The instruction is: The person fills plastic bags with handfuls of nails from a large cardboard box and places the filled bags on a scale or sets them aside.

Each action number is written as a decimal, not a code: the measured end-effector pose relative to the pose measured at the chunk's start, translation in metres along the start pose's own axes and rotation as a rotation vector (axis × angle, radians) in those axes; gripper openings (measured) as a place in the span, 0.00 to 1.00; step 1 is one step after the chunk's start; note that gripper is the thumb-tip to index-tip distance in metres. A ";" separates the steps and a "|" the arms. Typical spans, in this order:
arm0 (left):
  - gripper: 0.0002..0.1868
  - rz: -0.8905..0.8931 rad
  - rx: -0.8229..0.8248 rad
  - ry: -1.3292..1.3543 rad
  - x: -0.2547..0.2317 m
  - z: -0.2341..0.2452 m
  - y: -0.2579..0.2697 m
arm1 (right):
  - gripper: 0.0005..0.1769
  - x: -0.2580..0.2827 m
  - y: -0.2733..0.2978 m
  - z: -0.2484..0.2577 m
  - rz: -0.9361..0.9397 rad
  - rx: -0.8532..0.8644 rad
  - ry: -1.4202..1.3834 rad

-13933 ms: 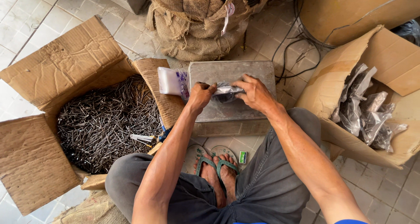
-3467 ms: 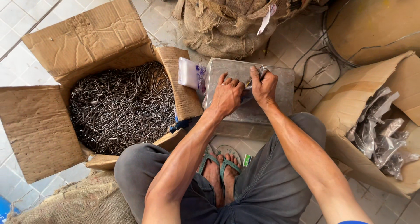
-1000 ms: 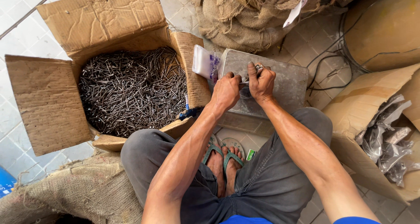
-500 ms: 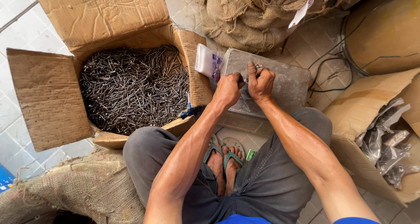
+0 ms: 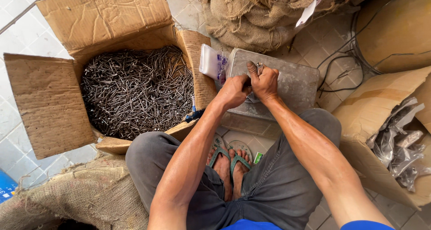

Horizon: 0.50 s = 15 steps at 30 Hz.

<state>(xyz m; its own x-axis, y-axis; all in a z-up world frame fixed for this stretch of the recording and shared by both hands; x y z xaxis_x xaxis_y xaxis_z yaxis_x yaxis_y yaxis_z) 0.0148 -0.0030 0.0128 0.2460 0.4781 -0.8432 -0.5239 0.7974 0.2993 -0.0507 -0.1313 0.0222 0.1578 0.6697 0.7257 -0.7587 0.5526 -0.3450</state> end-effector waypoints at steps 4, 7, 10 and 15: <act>0.21 -0.009 -0.025 -0.154 -0.002 0.001 0.002 | 0.39 0.005 -0.009 0.000 -0.077 -0.034 -0.114; 0.23 -0.021 -0.110 -0.151 -0.004 -0.004 0.011 | 0.30 0.035 -0.011 0.005 -0.093 -0.082 -0.271; 0.19 -0.022 -0.224 -0.067 -0.007 -0.017 0.011 | 0.27 0.087 -0.008 -0.001 -0.015 -0.070 -0.422; 0.15 -0.017 -0.437 -0.102 -0.005 -0.028 0.009 | 0.29 0.195 0.003 -0.049 -0.171 0.657 -0.533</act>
<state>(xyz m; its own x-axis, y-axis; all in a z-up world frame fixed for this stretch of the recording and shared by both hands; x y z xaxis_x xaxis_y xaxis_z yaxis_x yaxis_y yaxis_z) -0.0143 -0.0087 0.0076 0.3252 0.5176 -0.7914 -0.8089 0.5858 0.0507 0.0090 0.0249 0.1332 0.1107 0.1902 0.9755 -0.9893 0.1152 0.0898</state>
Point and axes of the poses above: each hand's wrist, its own y-axis away from the middle knuckle, its own z-axis out of the back of the hand, x = y × z, the point moved 3 cm from there along -y, towards the middle knuckle, and after that the axes turned 5 degrees about -y, right-handed, at the moved point
